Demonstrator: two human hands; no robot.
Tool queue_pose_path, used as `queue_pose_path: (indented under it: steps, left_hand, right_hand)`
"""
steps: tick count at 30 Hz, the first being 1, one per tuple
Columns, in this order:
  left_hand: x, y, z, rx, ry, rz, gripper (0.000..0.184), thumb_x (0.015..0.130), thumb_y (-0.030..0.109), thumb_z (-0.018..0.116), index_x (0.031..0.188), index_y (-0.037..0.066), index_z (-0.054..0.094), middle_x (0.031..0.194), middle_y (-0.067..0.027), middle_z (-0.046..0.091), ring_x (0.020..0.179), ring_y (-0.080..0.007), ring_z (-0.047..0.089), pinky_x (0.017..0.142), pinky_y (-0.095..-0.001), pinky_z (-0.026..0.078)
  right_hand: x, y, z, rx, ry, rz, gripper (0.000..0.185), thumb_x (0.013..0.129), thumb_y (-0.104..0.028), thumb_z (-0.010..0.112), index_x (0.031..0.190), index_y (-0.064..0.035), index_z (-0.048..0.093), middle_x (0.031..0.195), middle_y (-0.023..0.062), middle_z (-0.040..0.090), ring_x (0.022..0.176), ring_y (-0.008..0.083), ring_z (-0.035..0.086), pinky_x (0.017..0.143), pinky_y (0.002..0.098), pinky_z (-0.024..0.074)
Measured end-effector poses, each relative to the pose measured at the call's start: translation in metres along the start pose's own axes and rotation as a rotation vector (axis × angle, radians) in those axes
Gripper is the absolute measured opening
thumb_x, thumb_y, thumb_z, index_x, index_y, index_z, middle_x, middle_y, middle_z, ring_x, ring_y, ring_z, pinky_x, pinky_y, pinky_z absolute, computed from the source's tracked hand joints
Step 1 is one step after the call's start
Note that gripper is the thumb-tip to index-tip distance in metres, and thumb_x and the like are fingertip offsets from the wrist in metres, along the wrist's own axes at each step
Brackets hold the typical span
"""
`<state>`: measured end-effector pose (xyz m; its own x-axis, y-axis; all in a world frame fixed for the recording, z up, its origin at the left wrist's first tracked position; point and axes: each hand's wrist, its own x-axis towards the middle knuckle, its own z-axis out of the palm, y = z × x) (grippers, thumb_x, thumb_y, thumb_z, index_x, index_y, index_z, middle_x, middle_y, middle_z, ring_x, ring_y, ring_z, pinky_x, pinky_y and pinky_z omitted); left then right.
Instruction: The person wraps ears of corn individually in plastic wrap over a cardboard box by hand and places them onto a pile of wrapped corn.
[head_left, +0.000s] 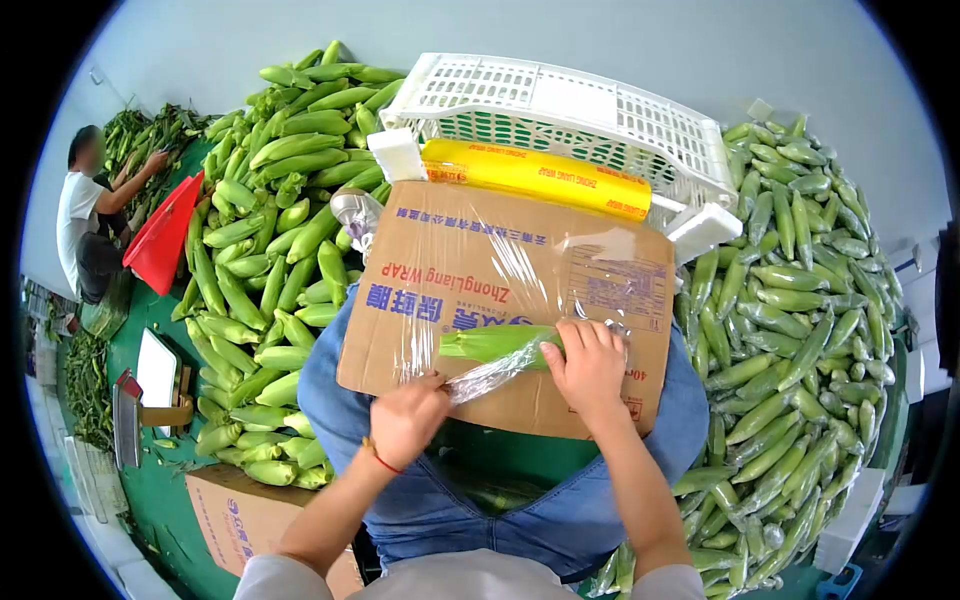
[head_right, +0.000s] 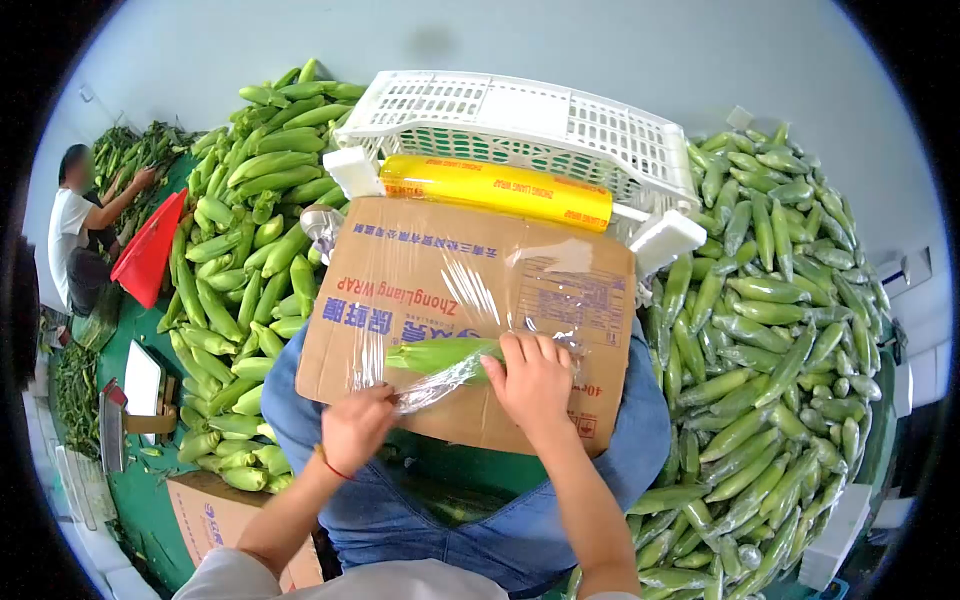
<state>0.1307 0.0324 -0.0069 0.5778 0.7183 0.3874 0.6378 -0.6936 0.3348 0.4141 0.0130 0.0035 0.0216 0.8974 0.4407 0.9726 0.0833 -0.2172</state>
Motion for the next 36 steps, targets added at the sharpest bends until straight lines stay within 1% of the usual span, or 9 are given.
queue_pose_path:
  steps: [3,4,8,11,17,21,23,31,36]
  left_hand:
    - [0.081,-0.022,-0.031,-0.438,0.079,-0.426,0.009,0.081,0.011,0.069,0.084,0.002,0.067,0.07,-0.0133,0.059,0.067,-0.0316,0.061,0.062,-0.0399,0.049]
    - [0.125,-0.033,-0.03,-0.258,0.262,0.013,0.012,0.081,0.013,0.069,0.083,0.001,0.067,0.073,-0.0133,0.062,0.068,-0.0321,0.061,0.06,-0.042,0.048]
    - [0.18,-0.003,0.048,0.196,-0.553,0.151,0.018,0.085,0.019,0.06,0.079,0.005,0.07,0.075,-0.0173,0.067,0.069,-0.0316,0.068,0.062,-0.043,0.054]
    - [0.138,0.047,0.011,0.014,-0.425,0.184,0.026,0.091,0.028,0.054,0.098,0.004,0.063,0.058,-0.0137,0.062,0.057,-0.0327,0.066,0.051,-0.0413,0.053]
    - [0.076,0.052,0.002,0.081,-0.358,0.122,0.073,0.087,0.043,0.06,0.141,-0.001,0.038,0.144,-0.0262,0.037,0.136,-0.041,0.033,0.11,-0.0525,0.029]
    - [0.176,-0.009,0.048,0.103,-0.18,0.109,0.077,0.086,0.035,0.063,0.144,-0.004,0.031,0.148,-0.028,0.03,0.139,-0.0385,0.029,0.114,-0.0462,0.026]
    - [0.215,-0.029,0.065,0.006,-0.568,0.155,0.08,0.083,0.027,0.066,0.143,-0.007,0.027,0.149,-0.0302,0.026,0.14,-0.0395,0.028,0.115,-0.0415,0.027]
    - [0.233,-0.013,0.061,0.129,-0.77,0.152,0.091,0.072,0.037,0.077,0.139,-0.008,0.036,0.147,-0.0301,0.03,0.135,-0.0412,0.035,0.109,-0.0395,0.037]
    - [0.175,0.01,0.007,-0.802,-0.19,0.01,0.054,0.083,0.038,0.066,0.125,0.005,0.058,0.127,-0.0195,0.057,0.12,-0.0384,0.052,0.103,-0.0414,0.042]
  right_hand:
    - [0.006,0.001,-0.008,0.002,-0.063,0.007,0.032,0.084,-0.041,0.064,0.094,-0.0107,0.065,0.095,0.0036,0.06,0.089,0.0246,0.056,0.075,0.0422,0.0439]
    - [0.01,0.002,-0.004,-0.013,0.014,-0.052,0.031,0.083,-0.041,0.064,0.088,-0.0103,0.065,0.092,0.0022,0.056,0.087,0.0234,0.054,0.07,0.0409,0.0458]
    - [0.016,0.01,-0.001,0.047,-0.07,-0.005,0.031,0.087,-0.04,0.061,0.088,-0.0097,0.066,0.081,0.0063,0.06,0.075,0.0275,0.06,0.062,0.0416,0.0488]
    - [0.015,0.006,-0.009,0.051,-0.406,0.146,0.032,0.089,-0.04,0.058,0.089,-0.0093,0.067,0.071,0.0101,0.062,0.062,0.0326,0.063,0.059,0.0435,0.0502]
    - [0.002,-0.025,-0.029,0.188,-0.449,0.075,0.03,0.088,-0.038,0.061,0.098,-0.0092,0.065,0.09,0.012,0.065,0.078,0.0316,0.063,0.074,0.044,0.0504]
    - [0.03,-0.01,-0.013,0.166,-0.115,-0.313,0.046,0.075,-0.038,0.073,0.11,-0.0099,0.061,0.111,0.0088,0.056,0.1,0.0268,0.055,0.088,0.0442,0.0439]
    - [0.051,0.005,0.001,0.012,-0.099,-0.383,0.05,0.071,-0.04,0.076,0.107,-0.0092,0.06,0.104,0.0085,0.06,0.096,0.0262,0.059,0.082,0.0425,0.0477]
    - [0.014,-0.034,-0.051,0.199,-0.793,-0.342,0.051,0.07,-0.049,0.072,0.093,-0.0058,0.057,0.079,0.0125,0.064,0.072,0.0302,0.066,0.059,0.0409,0.0532]
    - [-0.083,-0.052,-0.074,0.948,-1.229,0.301,0.064,0.085,-0.053,0.062,0.127,-0.0062,0.051,0.107,0.0179,0.065,0.103,0.0333,0.062,0.087,0.042,0.0493]
